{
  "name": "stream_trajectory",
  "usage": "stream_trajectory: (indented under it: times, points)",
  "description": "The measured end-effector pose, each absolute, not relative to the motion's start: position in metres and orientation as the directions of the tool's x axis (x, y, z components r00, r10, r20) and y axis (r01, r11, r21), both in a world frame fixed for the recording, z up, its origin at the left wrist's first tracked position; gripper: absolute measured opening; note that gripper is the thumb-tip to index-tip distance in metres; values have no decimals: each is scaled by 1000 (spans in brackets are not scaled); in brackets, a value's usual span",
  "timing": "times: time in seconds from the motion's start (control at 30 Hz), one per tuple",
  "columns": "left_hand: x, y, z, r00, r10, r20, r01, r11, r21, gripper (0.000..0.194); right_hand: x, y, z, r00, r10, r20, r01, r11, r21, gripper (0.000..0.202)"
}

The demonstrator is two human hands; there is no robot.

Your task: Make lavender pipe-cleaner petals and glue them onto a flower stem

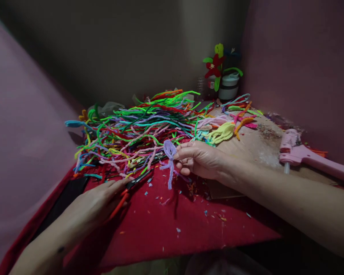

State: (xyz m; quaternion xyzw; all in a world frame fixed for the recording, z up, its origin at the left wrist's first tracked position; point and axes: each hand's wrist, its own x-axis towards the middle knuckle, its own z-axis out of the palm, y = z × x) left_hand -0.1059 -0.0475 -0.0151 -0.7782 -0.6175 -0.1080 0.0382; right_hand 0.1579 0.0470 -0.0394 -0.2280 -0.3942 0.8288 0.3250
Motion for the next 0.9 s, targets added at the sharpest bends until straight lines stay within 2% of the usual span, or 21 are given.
stream_trajectory:
  times: [0.07,0.13,0.17,0.23,0.27,0.33,0.4,0.5,0.63,0.73,0.9]
  points:
    - [-105,-45,-12,264,962,76,965,-263,-24,30,158,48,-40,-685,721,-106,-360,-462,-810,9]
    - [-96,-45,-7,203,970,131,979,-198,-51,30,158,47,-41,-686,722,-89,-356,-440,-825,11]
    - [-88,-45,-5,168,969,181,985,-174,16,29,158,47,-41,-684,725,-84,-350,-427,-834,13]
    - [-66,-45,-2,122,965,231,928,-193,319,26,157,44,-40,-680,730,-73,-340,-402,-850,16]
    - [-54,-44,-1,102,981,164,850,-171,498,25,157,43,-39,-678,732,-68,-337,-391,-857,17]
    - [-32,-40,0,46,999,-23,611,-10,791,25,157,41,-38,-672,738,-52,-336,-367,-868,15]
    - [-16,-34,-1,101,972,-211,334,167,927,25,157,40,-37,-650,758,-47,-334,-341,-879,13]
    - [-7,-26,-3,217,930,-297,70,289,955,25,158,43,-37,-611,790,-49,-344,-321,-882,13]
    - [-6,-20,-8,277,928,-249,-67,277,958,23,157,46,-40,-634,773,-37,-344,-324,-881,14]
    - [-6,-18,-13,245,946,-212,-5,220,976,15,157,45,-42,-662,749,-9,-339,-309,-888,15]
    - [-2,-17,-17,126,986,-114,290,73,954,20,156,41,-43,-662,750,-19,-303,-291,-907,19]
